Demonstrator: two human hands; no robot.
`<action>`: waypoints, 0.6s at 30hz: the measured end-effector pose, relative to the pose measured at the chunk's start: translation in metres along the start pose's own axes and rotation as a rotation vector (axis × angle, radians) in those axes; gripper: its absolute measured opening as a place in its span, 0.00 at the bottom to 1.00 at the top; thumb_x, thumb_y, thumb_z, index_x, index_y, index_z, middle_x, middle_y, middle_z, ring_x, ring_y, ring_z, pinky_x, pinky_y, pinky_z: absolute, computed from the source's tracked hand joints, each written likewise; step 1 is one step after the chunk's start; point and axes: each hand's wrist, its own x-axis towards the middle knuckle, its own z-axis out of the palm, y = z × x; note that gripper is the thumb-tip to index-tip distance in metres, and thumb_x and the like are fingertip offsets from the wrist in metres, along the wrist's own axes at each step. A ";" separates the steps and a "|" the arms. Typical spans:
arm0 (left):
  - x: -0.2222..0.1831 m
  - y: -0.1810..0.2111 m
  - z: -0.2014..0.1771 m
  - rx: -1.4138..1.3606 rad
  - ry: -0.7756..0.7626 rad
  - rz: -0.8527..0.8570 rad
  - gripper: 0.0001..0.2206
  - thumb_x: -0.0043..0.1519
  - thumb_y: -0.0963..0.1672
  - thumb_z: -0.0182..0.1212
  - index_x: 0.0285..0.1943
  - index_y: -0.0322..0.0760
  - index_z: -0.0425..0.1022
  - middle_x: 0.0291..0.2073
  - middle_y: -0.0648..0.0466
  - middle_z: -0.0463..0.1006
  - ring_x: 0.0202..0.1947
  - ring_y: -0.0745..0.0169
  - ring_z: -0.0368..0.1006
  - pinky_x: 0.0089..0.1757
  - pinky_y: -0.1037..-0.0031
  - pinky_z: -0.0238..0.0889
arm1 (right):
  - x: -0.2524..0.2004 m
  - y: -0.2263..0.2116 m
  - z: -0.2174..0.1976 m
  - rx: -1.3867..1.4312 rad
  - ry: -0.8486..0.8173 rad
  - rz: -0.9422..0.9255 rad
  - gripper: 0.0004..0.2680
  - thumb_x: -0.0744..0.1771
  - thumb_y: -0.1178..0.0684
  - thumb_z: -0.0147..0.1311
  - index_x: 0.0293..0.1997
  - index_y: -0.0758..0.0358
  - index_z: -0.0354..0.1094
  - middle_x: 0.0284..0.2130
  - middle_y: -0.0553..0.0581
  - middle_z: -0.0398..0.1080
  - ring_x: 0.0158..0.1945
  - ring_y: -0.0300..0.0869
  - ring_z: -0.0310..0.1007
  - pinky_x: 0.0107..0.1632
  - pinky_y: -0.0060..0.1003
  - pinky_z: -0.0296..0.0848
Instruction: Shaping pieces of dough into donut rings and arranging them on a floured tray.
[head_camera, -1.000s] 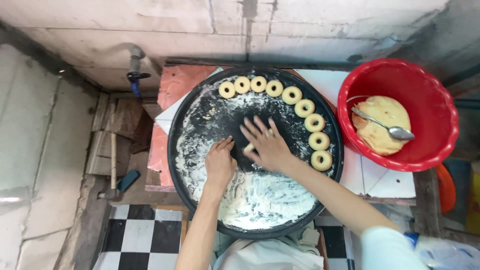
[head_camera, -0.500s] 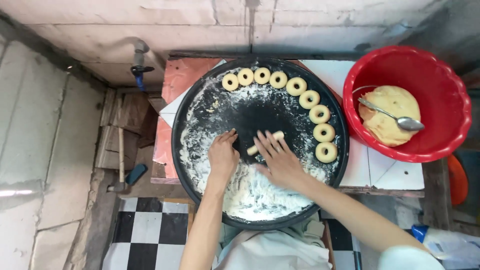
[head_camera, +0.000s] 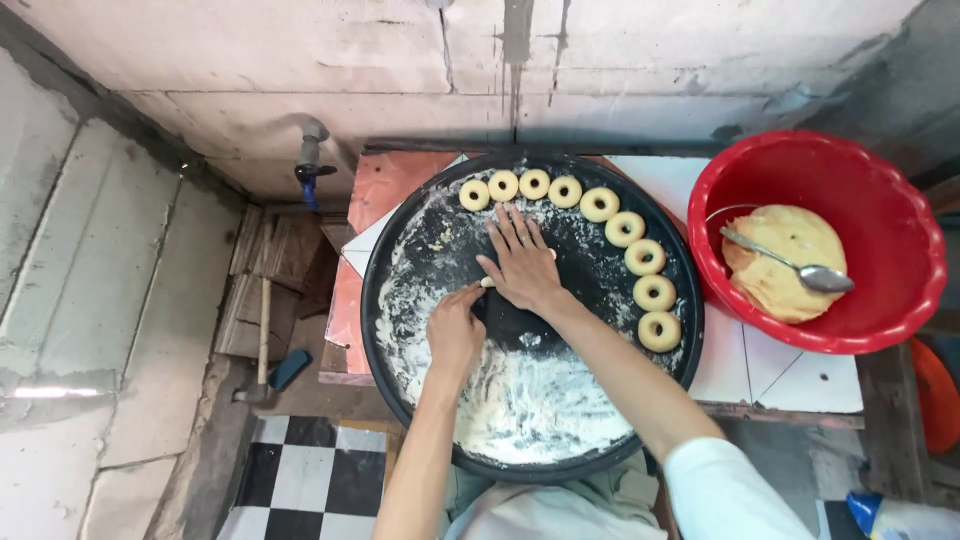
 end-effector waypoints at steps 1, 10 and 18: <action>0.001 0.000 -0.005 0.002 -0.004 -0.001 0.21 0.58 0.34 0.49 0.55 0.39 0.82 0.55 0.53 0.82 0.58 0.51 0.74 0.54 0.63 0.70 | -0.011 -0.003 -0.003 0.003 -0.002 0.003 0.24 0.74 0.36 0.31 0.75 0.61 0.50 0.74 0.64 0.46 0.78 0.54 0.38 0.75 0.53 0.37; 0.002 -0.001 0.002 0.058 -0.009 0.029 0.19 0.56 0.35 0.51 0.49 0.42 0.85 0.55 0.53 0.82 0.57 0.49 0.75 0.53 0.62 0.69 | -0.136 -0.018 -0.102 0.105 -0.705 0.021 0.28 0.71 0.32 0.30 0.79 0.56 0.35 0.77 0.59 0.29 0.79 0.53 0.23 0.74 0.56 0.30; 0.000 -0.002 0.002 0.036 0.043 0.026 0.18 0.58 0.35 0.52 0.51 0.41 0.84 0.52 0.54 0.83 0.57 0.53 0.76 0.53 0.66 0.70 | -0.117 0.038 -0.071 -0.039 -0.272 0.108 0.12 0.68 0.47 0.53 0.55 0.57 0.72 0.69 0.52 0.59 0.74 0.56 0.51 0.64 0.51 0.65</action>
